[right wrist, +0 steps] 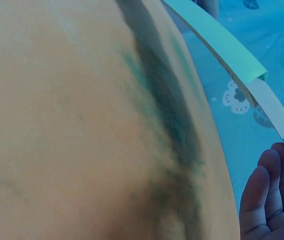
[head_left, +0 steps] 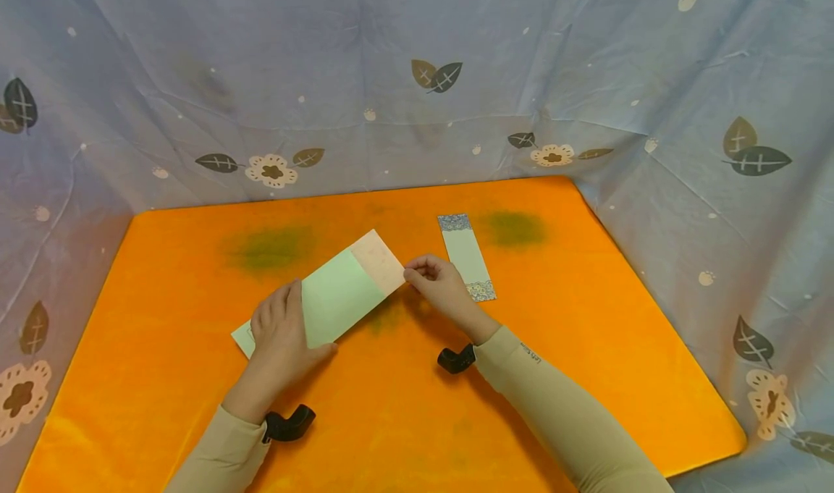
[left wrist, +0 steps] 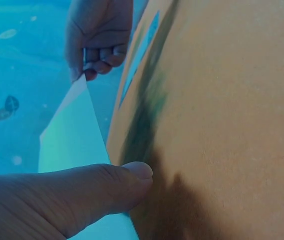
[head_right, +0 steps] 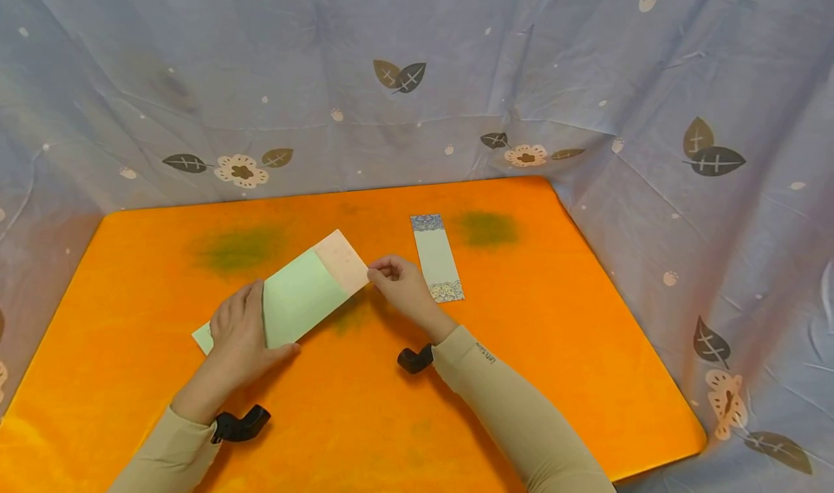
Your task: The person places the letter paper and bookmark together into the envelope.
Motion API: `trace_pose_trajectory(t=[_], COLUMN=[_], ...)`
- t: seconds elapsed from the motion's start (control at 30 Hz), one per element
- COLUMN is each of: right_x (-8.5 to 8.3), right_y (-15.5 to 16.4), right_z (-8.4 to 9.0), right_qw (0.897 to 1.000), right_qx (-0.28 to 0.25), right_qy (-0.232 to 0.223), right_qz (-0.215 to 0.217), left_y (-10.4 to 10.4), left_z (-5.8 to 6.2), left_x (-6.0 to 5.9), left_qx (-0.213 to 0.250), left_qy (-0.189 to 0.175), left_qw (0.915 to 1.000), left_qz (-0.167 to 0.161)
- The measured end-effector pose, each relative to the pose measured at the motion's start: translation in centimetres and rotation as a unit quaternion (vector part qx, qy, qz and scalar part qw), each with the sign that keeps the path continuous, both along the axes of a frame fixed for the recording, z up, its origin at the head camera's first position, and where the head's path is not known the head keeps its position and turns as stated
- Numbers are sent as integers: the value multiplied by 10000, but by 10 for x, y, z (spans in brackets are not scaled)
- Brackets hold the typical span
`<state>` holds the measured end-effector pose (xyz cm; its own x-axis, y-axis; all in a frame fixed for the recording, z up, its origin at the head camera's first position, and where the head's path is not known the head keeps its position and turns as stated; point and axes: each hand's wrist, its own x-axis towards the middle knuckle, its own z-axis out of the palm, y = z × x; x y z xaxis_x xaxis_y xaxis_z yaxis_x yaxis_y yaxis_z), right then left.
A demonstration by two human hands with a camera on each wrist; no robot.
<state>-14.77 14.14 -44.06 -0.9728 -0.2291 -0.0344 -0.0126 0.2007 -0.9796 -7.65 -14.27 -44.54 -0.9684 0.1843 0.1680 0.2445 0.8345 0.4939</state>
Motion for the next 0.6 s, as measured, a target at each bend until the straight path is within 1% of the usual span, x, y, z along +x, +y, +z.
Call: trace_pose_trajectory(t=[0.17,0.2,0.37,0.4,0.43,0.6], right_x=[1,3,4,4,2,3], right_y=[-3,-4,-6,-7,-7,-9], right_z=[0,5,6,5,0,-1], right_qw=[9999,9999,9997,9997,9998,9996], right_qx=[121,134,153,144,156,255], right_qy=[-15,-66,-134,-130,-88,28], right_qz=[-31,2,129,137,120,68], left_y=[0,0,-1,-1,-1,0], left_z=[-1,-1,-2,-2,-2,-2], left_x=[0,0,-1,-1,-1,-1], left_qx=[22,28,32,33,35,38], left_qy=[-70,-85,-122,-111,-102,-53], left_qw=[10000,10000,9999,9999,9999,10000], left_qz=[21,23,20,19,19,19])
